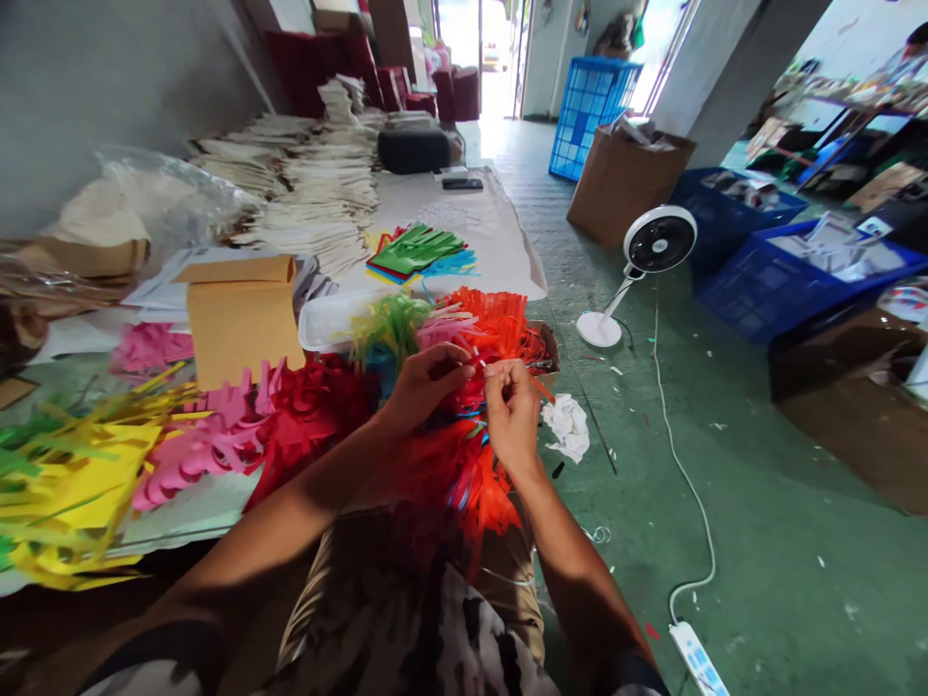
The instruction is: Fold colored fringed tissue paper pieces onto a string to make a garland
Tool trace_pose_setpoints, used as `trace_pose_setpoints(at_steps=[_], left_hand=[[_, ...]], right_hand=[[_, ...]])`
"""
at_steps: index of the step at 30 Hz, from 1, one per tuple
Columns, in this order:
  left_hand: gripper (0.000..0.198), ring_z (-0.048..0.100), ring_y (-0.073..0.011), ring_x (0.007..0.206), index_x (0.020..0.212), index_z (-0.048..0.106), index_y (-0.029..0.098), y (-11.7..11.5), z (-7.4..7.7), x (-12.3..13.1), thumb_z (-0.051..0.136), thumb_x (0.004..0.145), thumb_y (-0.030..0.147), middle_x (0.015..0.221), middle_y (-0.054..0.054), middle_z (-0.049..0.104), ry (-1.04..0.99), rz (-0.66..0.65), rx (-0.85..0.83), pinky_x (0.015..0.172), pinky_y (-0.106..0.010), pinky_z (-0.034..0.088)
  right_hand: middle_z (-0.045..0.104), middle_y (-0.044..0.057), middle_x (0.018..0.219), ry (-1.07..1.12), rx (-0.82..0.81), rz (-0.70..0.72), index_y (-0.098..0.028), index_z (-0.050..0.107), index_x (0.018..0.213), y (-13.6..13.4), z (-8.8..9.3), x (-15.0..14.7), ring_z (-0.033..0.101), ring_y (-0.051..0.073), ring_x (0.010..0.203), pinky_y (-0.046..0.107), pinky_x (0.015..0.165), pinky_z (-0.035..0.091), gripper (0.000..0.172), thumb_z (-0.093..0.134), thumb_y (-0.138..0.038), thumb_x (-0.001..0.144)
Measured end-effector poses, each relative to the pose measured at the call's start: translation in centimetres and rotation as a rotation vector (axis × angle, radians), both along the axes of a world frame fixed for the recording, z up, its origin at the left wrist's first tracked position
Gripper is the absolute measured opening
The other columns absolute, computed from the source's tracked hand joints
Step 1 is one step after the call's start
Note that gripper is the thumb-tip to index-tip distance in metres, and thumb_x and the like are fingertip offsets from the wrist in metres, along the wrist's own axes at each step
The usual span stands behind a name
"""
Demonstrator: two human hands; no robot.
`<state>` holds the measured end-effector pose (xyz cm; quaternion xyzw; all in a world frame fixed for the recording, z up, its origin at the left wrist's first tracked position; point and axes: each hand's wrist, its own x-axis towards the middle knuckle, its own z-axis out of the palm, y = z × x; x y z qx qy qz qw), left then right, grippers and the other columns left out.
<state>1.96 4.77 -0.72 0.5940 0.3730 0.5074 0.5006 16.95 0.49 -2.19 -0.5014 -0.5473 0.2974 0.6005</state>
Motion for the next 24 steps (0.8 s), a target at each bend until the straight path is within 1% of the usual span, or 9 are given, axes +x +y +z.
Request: trace_pose_setpoints(at_steps=[3, 5, 7, 9, 12, 14, 18, 21, 24], left_hand=[[0.024, 0.055, -0.0095, 0.064, 0.091, 0.070, 0.018, -0.3, 0.0, -0.1, 0.079, 0.085, 0.040, 0.076, 0.002, 0.067, 0.098, -0.021, 0.074, 0.060, -0.021, 0.041], [0.021, 0.056, -0.0104, 0.067, 0.091, 0.069, 0.018, -0.4, 0.1, -0.2, 0.075, 0.089, 0.038, 0.079, 0.001, 0.067, 0.156, -0.039, 0.136, 0.062, -0.022, 0.043], [0.016, 0.060, -0.0123, 0.074, 0.089, 0.069, 0.018, -0.4, 0.2, -0.3, 0.073, 0.091, 0.033, 0.084, -0.001, 0.069, 0.216, -0.056, 0.225, 0.069, -0.023, 0.047], [0.009, 0.063, -0.0143, 0.083, 0.088, 0.068, 0.018, -0.3, 0.4, -0.6, 0.070, 0.092, 0.026, 0.090, -0.002, 0.071, 0.290, -0.074, 0.334, 0.078, -0.026, 0.049], [0.005, 0.066, -0.0148, 0.086, 0.088, 0.068, 0.019, -0.4, 0.8, -1.0, 0.067, 0.093, 0.020, 0.093, -0.003, 0.072, 0.435, -0.085, 0.475, 0.082, -0.026, 0.050], [0.005, 0.068, -0.0152, 0.086, 0.093, 0.069, 0.020, -0.8, 1.3, -1.1, 0.066, 0.095, 0.021, 0.096, -0.003, 0.074, 0.560, -0.066, 0.526, 0.081, -0.027, 0.050], [0.014, 0.072, -0.0189, 0.088, 0.111, 0.067, 0.020, -2.7, 2.3, -1.3, 0.057, 0.102, 0.024, 0.101, -0.005, 0.077, 0.911, 0.020, 0.624, 0.077, -0.030, 0.050], [0.024, 0.072, -0.0208, 0.077, 0.124, 0.061, 0.021, -4.2, 2.2, -1.6, 0.060, 0.101, 0.025, 0.088, -0.003, 0.077, 1.118, 0.062, 0.665, 0.067, -0.031, 0.047], [0.017, 0.072, -0.0205, 0.074, 0.117, 0.063, 0.021, -5.1, 1.5, -2.0, 0.060, 0.101, 0.026, 0.084, -0.002, 0.075, 1.168, 0.057, 0.620, 0.062, -0.030, 0.046]], right_hand=[[0.053, -0.002, 0.078, 0.024, -0.045, 0.020, -0.025, 0.056, 0.095, -0.1, 0.1, 0.1, 0.048, 0.016, 0.070, 0.030, 0.065, 0.039, 0.029, 0.050, -0.051, 0.104], [0.055, -0.002, 0.081, 0.037, -0.064, 0.031, -0.026, 0.056, 0.105, -0.1, 0.1, 0.1, 0.051, 0.017, 0.073, 0.030, 0.066, 0.041, 0.027, 0.050, -0.052, 0.104], [0.055, -0.002, 0.082, 0.038, -0.068, 0.034, -0.027, 0.054, 0.118, -0.2, 0.1, 0.2, 0.052, 0.018, 0.073, 0.030, 0.066, 0.042, 0.029, 0.052, -0.051, 0.102], [0.055, -0.002, 0.081, 0.015, -0.070, 0.044, -0.027, 0.055, 0.123, -0.1, 0.1, 0.4, 0.052, 0.017, 0.071, 0.030, 0.064, 0.041, 0.031, 0.056, -0.049, 0.101], [0.055, -0.002, 0.076, -0.043, -0.079, 0.081, -0.026, 0.062, 0.104, -0.1, 0.1, 0.5, 0.049, 0.016, 0.067, 0.029, 0.062, 0.038, 0.024, 0.055, -0.049, 0.102], [0.055, -0.002, 0.075, -0.058, -0.069, 0.096, -0.025, 0.062, 0.092, 0.0, 0.1, 0.4, 0.049, 0.016, 0.066, 0.028, 0.062, 0.038, 0.028, 0.053, -0.049, 0.103], [0.062, 0.001, 0.088, -0.011, -0.024, 0.066, -0.023, 0.065, 0.093, -0.1, 0.1, 0.4, 0.056, 0.016, 0.076, 0.028, 0.066, 0.043, 0.029, 0.057, -0.050, 0.103], [0.063, 0.002, 0.092, 0.037, -0.019, 0.020, -0.023, 0.066, 0.093, -0.1, 0.0, 1.0, 0.057, 0.016, 0.079, 0.027, 0.068, 0.045, 0.029, 0.060, -0.050, 0.101], [0.065, 0.001, 0.091, 0.177, -0.025, 0.002, -0.022, 0.065, 0.091, 0.0, -0.1, 1.7, 0.057, 0.015, 0.074, 0.026, 0.063, 0.045, 0.028, 0.065, -0.049, 0.098]])
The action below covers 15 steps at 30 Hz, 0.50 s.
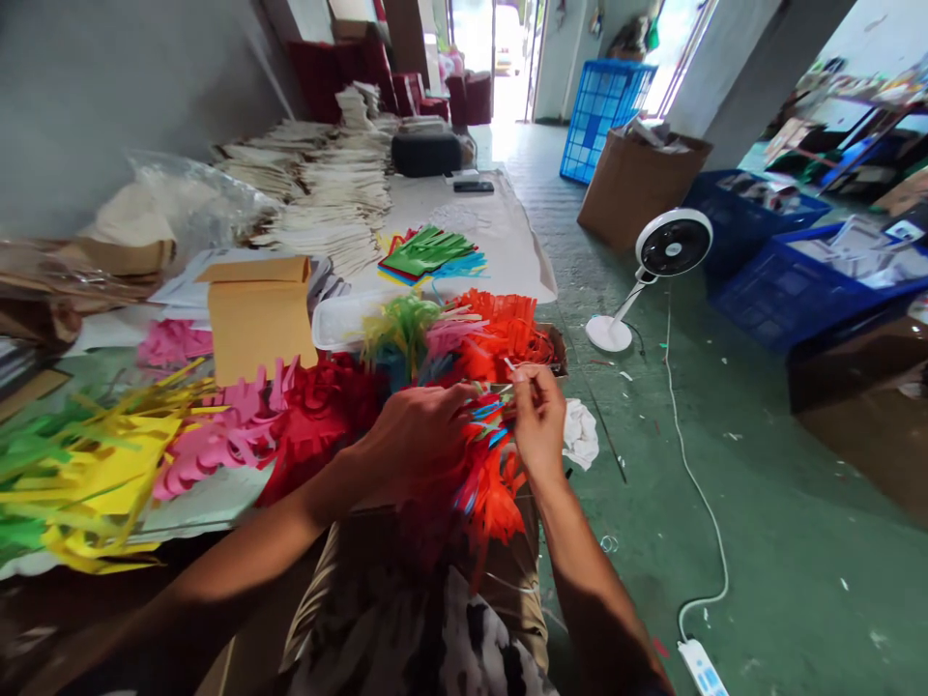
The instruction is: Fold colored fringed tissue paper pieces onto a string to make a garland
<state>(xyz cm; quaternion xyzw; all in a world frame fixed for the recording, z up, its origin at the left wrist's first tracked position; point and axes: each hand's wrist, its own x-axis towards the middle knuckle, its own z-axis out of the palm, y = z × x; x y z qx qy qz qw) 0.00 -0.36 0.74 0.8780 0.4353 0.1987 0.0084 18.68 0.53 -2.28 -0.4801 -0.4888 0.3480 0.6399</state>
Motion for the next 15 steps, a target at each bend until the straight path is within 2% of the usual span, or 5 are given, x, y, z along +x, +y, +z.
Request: trace_pose_setpoints(at_steps=[3, 6, 10, 13, 15], left_hand=[[0.008, 0.072, -0.0194, 0.083, 0.099, 0.064, 0.020, -0.5, -0.7, -0.2, 0.058, 0.101, 0.024, 0.092, -0.004, 0.074, -0.012, -0.028, -0.104, 0.068, -0.029, 0.049], [0.018, 0.070, -0.0182, 0.086, 0.091, 0.065, 0.020, -0.6, -0.7, -0.3, 0.056, 0.103, 0.029, 0.093, -0.005, 0.072, -0.012, -0.032, -0.184, 0.074, -0.029, 0.051], [0.027, 0.070, -0.0207, 0.093, 0.098, 0.069, 0.020, 0.4, 0.3, -1.2, 0.051, 0.107, 0.037, 0.097, -0.007, 0.073, 0.031, -0.030, -0.177, 0.079, -0.031, 0.051], [0.026, 0.073, -0.0210, 0.087, 0.110, 0.071, 0.021, 2.0, 1.8, -2.0, 0.046, 0.108, 0.026, 0.099, -0.008, 0.074, 0.113, 0.174, -0.208, 0.074, -0.031, 0.051], [0.025, 0.074, -0.0254, 0.083, 0.108, 0.074, 0.019, 3.2, 2.8, -2.2, 0.049, 0.105, 0.021, 0.091, -0.010, 0.075, 0.258, 0.319, -0.220, 0.069, -0.033, 0.050]], right_hand=[[0.068, 0.000, 0.090, 0.270, 0.015, -0.001, -0.024, 0.061, 0.091, 0.2, 0.3, 0.3, 0.057, 0.012, 0.066, 0.023, 0.054, 0.042, 0.026, 0.070, -0.047, 0.095], [0.064, -0.004, 0.079, 0.376, 0.037, 0.014, -0.025, 0.058, 0.091, 0.1, 0.7, -0.2, 0.055, 0.010, 0.059, 0.022, 0.056, 0.044, 0.024, 0.070, -0.045, 0.095], [0.064, -0.002, 0.078, 0.124, 0.017, 0.102, -0.024, 0.059, 0.089, -0.2, 0.4, -1.5, 0.060, 0.014, 0.068, 0.029, 0.071, 0.051, 0.026, 0.060, -0.046, 0.103], [0.065, -0.001, 0.078, -0.166, 0.004, 0.114, -0.024, 0.058, 0.087, -0.4, -0.1, -2.2, 0.061, 0.016, 0.072, 0.031, 0.074, 0.047, 0.031, 0.050, -0.046, 0.107], [0.064, -0.001, 0.078, -0.293, 0.010, 0.104, -0.024, 0.057, 0.085, -0.4, -0.2, -2.3, 0.061, 0.017, 0.073, 0.032, 0.074, 0.045, 0.033, 0.047, -0.044, 0.109]])
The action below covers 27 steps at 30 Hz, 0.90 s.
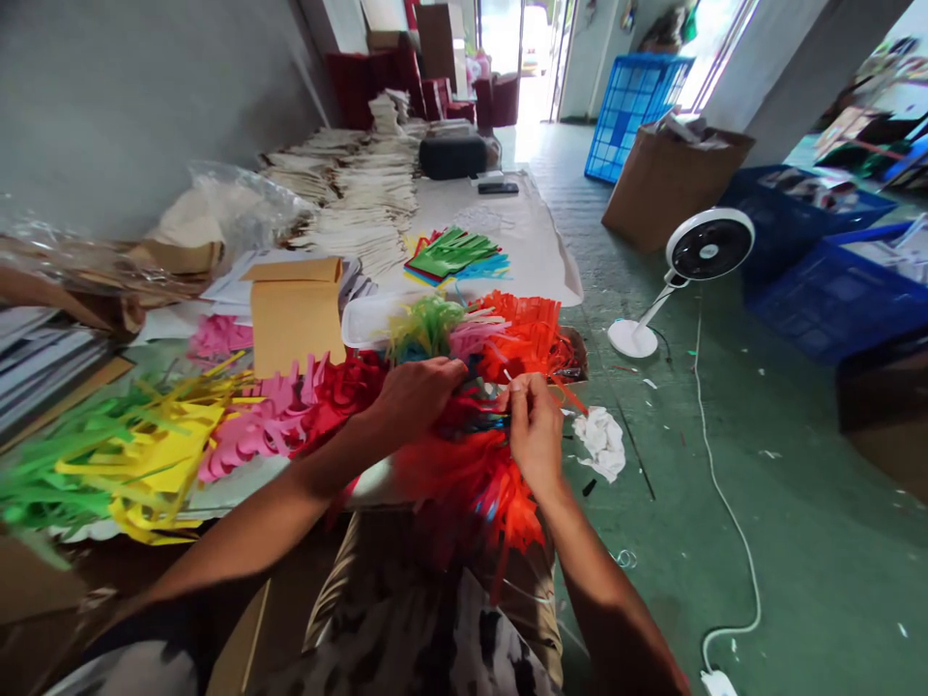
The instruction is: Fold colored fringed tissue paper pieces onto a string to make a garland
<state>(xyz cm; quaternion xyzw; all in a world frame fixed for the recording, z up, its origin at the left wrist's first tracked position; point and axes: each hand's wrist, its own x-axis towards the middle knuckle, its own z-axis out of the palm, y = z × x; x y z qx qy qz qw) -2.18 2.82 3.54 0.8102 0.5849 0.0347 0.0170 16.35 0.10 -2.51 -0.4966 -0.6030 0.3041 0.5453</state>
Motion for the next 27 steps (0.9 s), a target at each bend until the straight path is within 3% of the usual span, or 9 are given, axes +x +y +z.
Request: trace_pose_setpoints(at_steps=[3, 5, 8, 11, 14, 19, 23, 27], left_hand=[[0.025, 0.074, -0.0327, 0.083, 0.095, 0.077, 0.011, 1.6, 0.9, 0.4, 0.056, 0.102, 0.022, 0.080, -0.016, 0.073, 0.151, 0.079, 0.000, 0.068, -0.037, 0.050], [0.027, 0.073, -0.0345, 0.093, 0.100, 0.077, 0.009, 2.5, 0.9, 0.8, 0.052, 0.103, 0.019, 0.090, -0.020, 0.074, 0.147, 0.076, 0.038, 0.072, -0.039, 0.051], [0.031, 0.067, -0.0339, 0.113, 0.113, 0.075, 0.012, 3.7, 0.2, 0.8, 0.046, 0.102, 0.011, 0.113, -0.021, 0.072, 0.151, -0.128, 0.150, 0.085, -0.044, 0.051], [0.023, 0.061, -0.0322, 0.120, 0.102, 0.076, 0.017, 5.1, -1.0, 0.0, 0.054, 0.099, 0.011, 0.120, -0.016, 0.071, 0.165, -0.398, 0.215, 0.097, -0.046, 0.046], [0.019, 0.058, -0.0305, 0.120, 0.100, 0.074, 0.019, 6.3, -1.4, -1.1, 0.057, 0.098, 0.011, 0.123, -0.013, 0.069, 0.134, -0.440, 0.221, 0.098, -0.044, 0.043], [0.017, 0.050, -0.0285, 0.123, 0.111, 0.069, 0.019, 7.3, 1.2, -1.9, 0.055, 0.102, 0.016, 0.132, -0.011, 0.066, 0.029, -0.357, 0.287, 0.102, -0.044, 0.040], [0.011, 0.050, -0.0266, 0.118, 0.101, 0.067, 0.016, 7.4, 3.4, -1.8, 0.056, 0.101, 0.013, 0.132, -0.013, 0.063, -0.038, -0.282, 0.309, 0.097, -0.040, 0.044], [0.008, 0.053, -0.0252, 0.112, 0.088, 0.065, 0.015, 7.8, 4.0, -2.2, 0.067, 0.093, 0.010, 0.121, -0.012, 0.066, -0.068, -0.316, 0.250, 0.085, -0.033, 0.047]], right_hand=[[0.064, -0.001, 0.077, -0.083, 0.018, -0.014, -0.024, 0.057, 0.084, -0.1, 0.2, -0.1, 0.062, 0.018, 0.074, 0.033, 0.075, 0.044, 0.034, 0.044, -0.042, 0.110], [0.064, -0.001, 0.077, -0.102, 0.012, -0.020, -0.024, 0.056, 0.083, -0.1, 0.4, 0.0, 0.061, 0.018, 0.073, 0.033, 0.074, 0.043, 0.034, 0.044, -0.041, 0.110], [0.065, -0.001, 0.077, -0.093, 0.002, -0.012, -0.024, 0.057, 0.084, -0.2, 0.5, 0.1, 0.061, 0.018, 0.072, 0.032, 0.073, 0.042, 0.033, 0.044, -0.041, 0.110], [0.065, -0.001, 0.077, -0.069, 0.002, -0.009, -0.025, 0.057, 0.084, -0.2, 0.5, 0.1, 0.060, 0.018, 0.072, 0.032, 0.073, 0.042, 0.033, 0.045, -0.043, 0.109], [0.065, -0.001, 0.076, -0.035, 0.000, -0.004, -0.025, 0.058, 0.085, -0.2, 0.3, 0.3, 0.060, 0.018, 0.071, 0.032, 0.071, 0.042, 0.033, 0.047, -0.046, 0.108], [0.065, -0.001, 0.077, 0.028, -0.010, 0.010, -0.025, 0.058, 0.086, -0.1, 0.0, 0.5, 0.058, 0.018, 0.071, 0.031, 0.069, 0.041, 0.035, 0.047, -0.050, 0.108], [0.056, -0.003, 0.073, 0.109, -0.030, 0.003, -0.024, 0.056, 0.085, 0.4, -0.4, 0.5, 0.051, 0.016, 0.066, 0.030, 0.065, 0.038, 0.035, 0.050, -0.052, 0.106], [0.047, -0.005, 0.072, 0.142, -0.038, -0.026, -0.024, 0.055, 0.086, 0.7, -0.8, 0.7, 0.045, 0.015, 0.066, 0.029, 0.063, 0.034, 0.034, 0.052, -0.052, 0.104]])
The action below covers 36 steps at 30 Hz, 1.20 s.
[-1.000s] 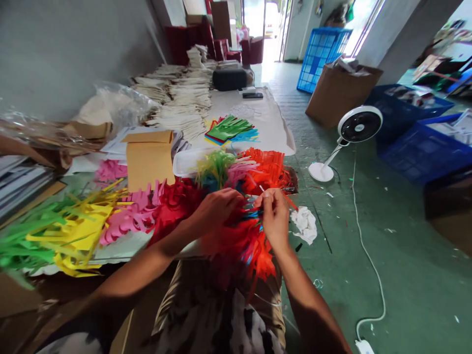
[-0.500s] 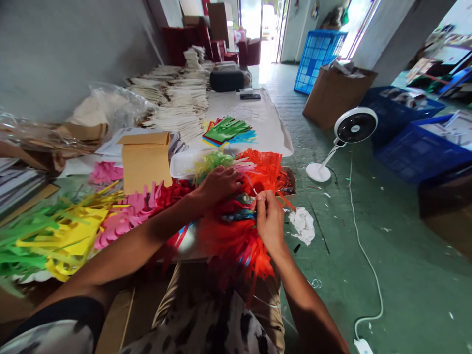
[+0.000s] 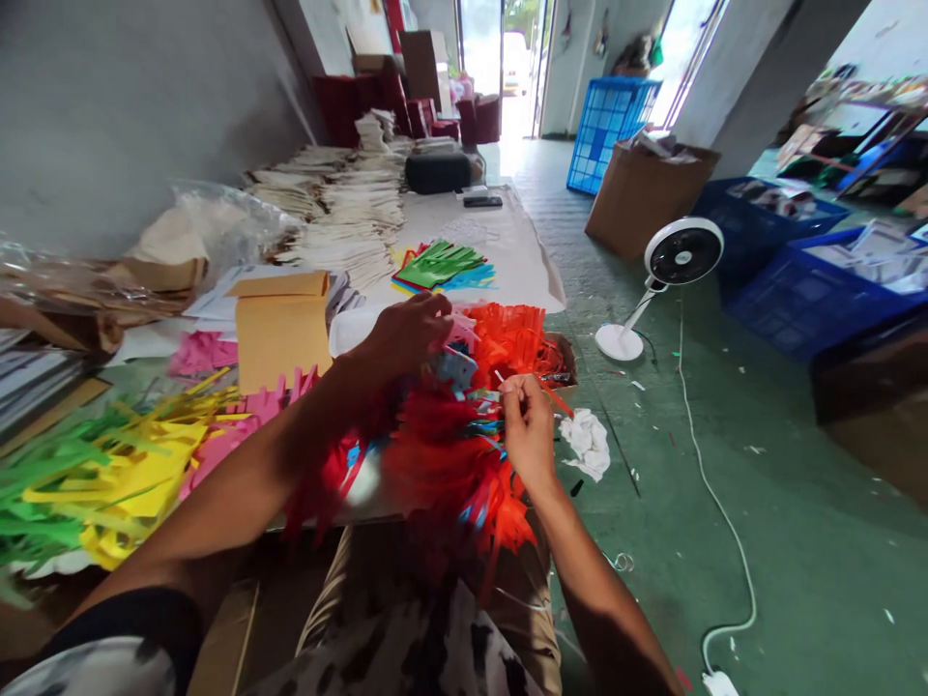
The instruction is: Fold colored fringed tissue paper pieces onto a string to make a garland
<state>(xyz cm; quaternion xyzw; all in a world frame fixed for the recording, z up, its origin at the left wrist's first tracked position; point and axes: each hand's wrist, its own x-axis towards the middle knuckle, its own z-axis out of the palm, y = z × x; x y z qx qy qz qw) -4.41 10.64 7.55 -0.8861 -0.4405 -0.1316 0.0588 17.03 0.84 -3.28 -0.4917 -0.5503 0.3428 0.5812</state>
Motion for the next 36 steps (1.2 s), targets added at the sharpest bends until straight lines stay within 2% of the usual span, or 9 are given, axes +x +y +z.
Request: trace_pose_setpoints(at_steps=[3, 7, 11, 13, 17, 22, 28, 36], left_hand=[[0.016, 0.056, -0.0206, 0.105, 0.084, 0.065, 0.016, 0.7, 0.4, -1.0, 0.078, 0.090, 0.021, 0.112, -0.009, 0.067, -0.046, -0.027, -0.034, 0.089, -0.030, 0.047], [0.014, 0.057, -0.0144, 0.087, 0.097, 0.069, 0.014, 1.1, 0.4, -1.5, 0.077, 0.093, 0.026, 0.102, -0.006, 0.069, -0.206, -0.001, -0.117, 0.083, -0.026, 0.046], [0.006, 0.061, -0.0181, 0.094, 0.096, 0.074, 0.016, 0.1, -1.3, 0.0, 0.071, 0.095, 0.020, 0.104, -0.008, 0.073, -0.255, -0.037, -0.161, 0.087, -0.030, 0.045], [0.008, 0.063, -0.0189, 0.095, 0.095, 0.077, 0.018, -0.4, -2.3, 1.0, 0.070, 0.096, 0.023, 0.103, -0.007, 0.075, -0.275, -0.080, -0.204, 0.090, -0.031, 0.045], [0.014, 0.066, -0.0172, 0.096, 0.102, 0.079, 0.020, -0.9, -3.7, 2.3, 0.070, 0.098, 0.030, 0.107, -0.005, 0.078, -0.343, -0.179, -0.289, 0.095, -0.029, 0.047], [0.019, 0.067, -0.0158, 0.098, 0.103, 0.080, 0.020, -1.8, -3.9, 2.5, 0.066, 0.100, 0.032, 0.110, -0.005, 0.077, -0.413, -0.285, -0.345, 0.094, -0.027, 0.047], [0.022, 0.068, -0.0161, 0.097, 0.095, 0.080, 0.018, -2.5, -4.5, 2.4, 0.064, 0.101, 0.031, 0.107, -0.006, 0.077, -0.525, -0.363, -0.395, 0.096, -0.028, 0.049], [0.018, 0.070, -0.0164, 0.098, 0.094, 0.078, 0.016, -3.0, -5.1, 2.2, 0.065, 0.100, 0.026, 0.106, -0.007, 0.078, -0.648, -0.396, -0.465, 0.094, -0.029, 0.053]], right_hand=[[0.051, -0.004, 0.076, -0.015, 0.005, -0.010, -0.024, 0.056, 0.089, 0.0, 0.0, 0.2, 0.047, 0.016, 0.069, 0.029, 0.065, 0.035, 0.033, 0.051, -0.052, 0.105], [0.054, -0.003, 0.079, -0.042, -0.004, -0.048, -0.024, 0.055, 0.090, 0.0, 0.3, 0.2, 0.050, 0.017, 0.073, 0.029, 0.070, 0.037, 0.033, 0.048, -0.053, 0.105], [0.049, -0.004, 0.077, -0.021, 0.033, -0.091, -0.024, 0.058, 0.093, 0.3, 0.3, -0.1, 0.045, 0.015, 0.070, 0.029, 0.068, 0.036, 0.030, 0.054, -0.052, 0.103], [0.041, -0.006, 0.074, 0.024, 0.032, -0.077, -0.025, 0.062, 0.102, 0.5, 0.4, -0.3, 0.040, 0.014, 0.065, 0.028, 0.063, 0.034, 0.025, 0.060, -0.050, 0.101], [0.031, -0.008, 0.071, 0.045, 0.043, -0.050, -0.025, 0.066, 0.118, 0.5, 1.0, -0.5, 0.034, 0.013, 0.062, 0.027, 0.061, 0.031, 0.031, 0.064, -0.047, 0.097], [0.030, -0.007, 0.068, 0.026, 0.069, -0.062, -0.023, 0.073, 0.110, 0.3, 1.9, -0.7, 0.031, 0.013, 0.062, 0.028, 0.061, 0.028, 0.025, 0.064, -0.044, 0.097], [0.033, -0.007, 0.066, -0.012, 0.074, -0.075, -0.022, 0.074, 0.096, 0.2, 2.0, -0.8, 0.030, 0.012, 0.061, 0.028, 0.060, 0.028, 0.024, 0.066, -0.045, 0.097], [0.031, -0.007, 0.065, -0.030, 0.067, -0.057, -0.023, 0.074, 0.096, 0.2, 2.2, -0.8, 0.031, 0.012, 0.060, 0.027, 0.060, 0.028, 0.023, 0.067, -0.045, 0.095]])
